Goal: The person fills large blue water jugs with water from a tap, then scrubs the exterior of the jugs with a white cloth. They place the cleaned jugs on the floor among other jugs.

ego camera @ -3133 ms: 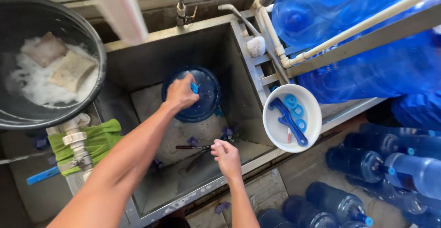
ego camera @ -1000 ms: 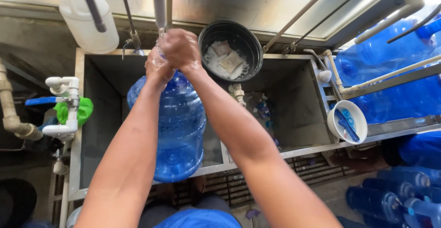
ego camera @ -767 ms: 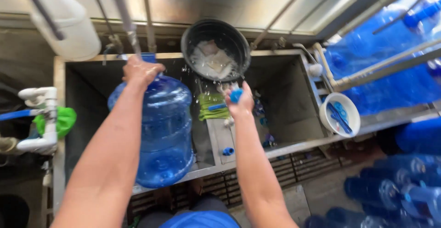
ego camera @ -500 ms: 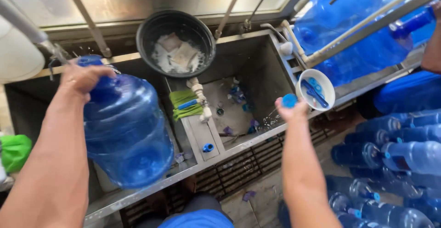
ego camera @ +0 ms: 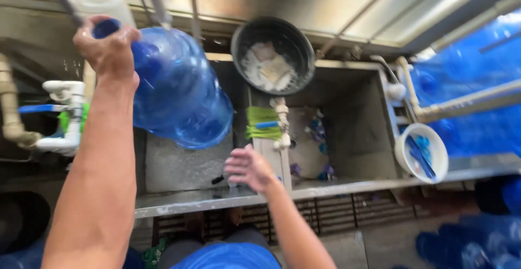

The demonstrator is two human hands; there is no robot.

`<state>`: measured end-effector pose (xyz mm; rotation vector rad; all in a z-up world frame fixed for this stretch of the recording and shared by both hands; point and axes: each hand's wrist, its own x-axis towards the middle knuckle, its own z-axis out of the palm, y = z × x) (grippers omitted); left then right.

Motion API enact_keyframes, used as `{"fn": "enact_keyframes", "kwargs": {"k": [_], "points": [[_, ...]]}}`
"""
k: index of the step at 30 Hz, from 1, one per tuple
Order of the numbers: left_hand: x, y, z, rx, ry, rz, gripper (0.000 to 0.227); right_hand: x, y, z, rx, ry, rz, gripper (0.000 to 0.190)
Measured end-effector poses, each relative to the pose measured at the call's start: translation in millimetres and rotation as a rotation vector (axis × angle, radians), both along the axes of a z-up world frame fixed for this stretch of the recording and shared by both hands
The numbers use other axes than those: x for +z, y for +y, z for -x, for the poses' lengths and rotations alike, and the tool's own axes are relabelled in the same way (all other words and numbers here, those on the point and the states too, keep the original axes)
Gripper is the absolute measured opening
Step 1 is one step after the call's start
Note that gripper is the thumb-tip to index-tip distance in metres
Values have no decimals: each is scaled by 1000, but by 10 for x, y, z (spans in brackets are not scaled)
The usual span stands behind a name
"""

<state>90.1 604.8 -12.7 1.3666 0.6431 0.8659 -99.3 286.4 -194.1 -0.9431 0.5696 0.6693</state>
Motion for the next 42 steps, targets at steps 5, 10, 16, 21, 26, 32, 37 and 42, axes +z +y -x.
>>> {"fn": "enact_keyframes", "kwargs": {"k": [5,10,16,21,26,32,37,42], "points": [[313,564,485,100,-414,-104,22,-718,703,-123,196,220,-66,71],[416,1341,1118,88,-496,127,19,40,930,-709,210,197,-40,80],[-171,1247,1540,-32,-276,632,17,-181,360,-1720,519,-338,-677,67],[-886,379,1793,-246,400,1107,40,247,-394,-1902,353,-418,-20,68],[-1498,-338,1632,-440,464,1356,87,-767,378,-1439,461,-608,717,111],[-2653,-198,1770,-265,880,1382,107,-1999,586,-1028,509,-175,772,104],[-3516,-289,1465,-318,759,943,98,-2875,363,-1065,196,137,700,95],[-2534,287,1086,-548,513,68,53,-2221,1124,-883,701,-408,1706,71]]}}
